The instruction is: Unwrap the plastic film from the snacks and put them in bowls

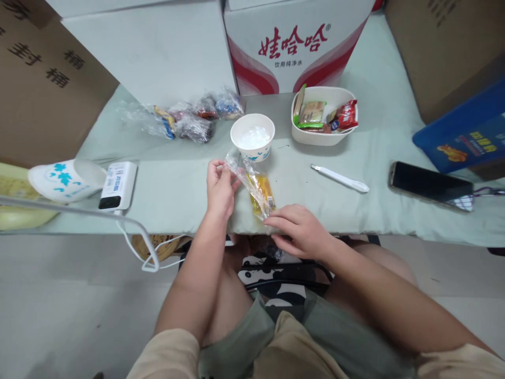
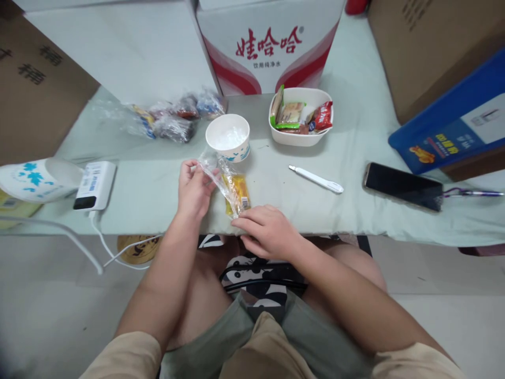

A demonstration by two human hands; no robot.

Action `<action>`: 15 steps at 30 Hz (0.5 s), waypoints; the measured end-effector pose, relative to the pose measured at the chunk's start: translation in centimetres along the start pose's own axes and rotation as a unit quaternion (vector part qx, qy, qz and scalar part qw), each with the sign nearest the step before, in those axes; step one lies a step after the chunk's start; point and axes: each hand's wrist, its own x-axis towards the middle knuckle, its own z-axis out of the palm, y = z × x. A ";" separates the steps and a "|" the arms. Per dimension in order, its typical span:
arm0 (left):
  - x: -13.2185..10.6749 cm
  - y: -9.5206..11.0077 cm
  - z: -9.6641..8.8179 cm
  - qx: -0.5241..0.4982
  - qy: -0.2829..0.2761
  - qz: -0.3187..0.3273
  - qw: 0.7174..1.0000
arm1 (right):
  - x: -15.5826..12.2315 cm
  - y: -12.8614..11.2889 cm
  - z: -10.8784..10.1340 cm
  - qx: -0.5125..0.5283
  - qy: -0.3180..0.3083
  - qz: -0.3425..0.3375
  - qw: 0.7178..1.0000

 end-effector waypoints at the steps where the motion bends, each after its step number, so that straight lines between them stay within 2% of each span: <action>1: 0.1 0.1 0.0 -0.011 0.006 -0.008 1.000 | 0.0 0.0 0.0 -0.002 0.005 -0.002 1.000; 6: 1.0 0.0 -0.5 -0.038 0.057 -0.041 0.997 | -0.2 -0.3 0.2 -0.009 0.008 -0.008 1.000; 9: 0.7 -0.2 -1.3 -0.007 0.062 -0.024 0.998 | -0.2 -0.9 0.1 0.016 -0.033 -0.016 0.999; 12: -0.7 -0.3 -2.5 0.132 0.104 0.060 0.984 | -0.1 -1.2 -0.2 0.088 -0.108 -0.044 0.989; 14: -1.7 -0.3 -3.4 0.257 0.134 0.092 0.953 | -0.1 -1.0 -0.3 0.110 -0.098 -0.051 0.988; 15: -2.2 -0.2 -3.7 0.314 0.121 0.080 0.938 | -0.1 -0.9 -0.4 0.104 -0.069 -0.047 0.991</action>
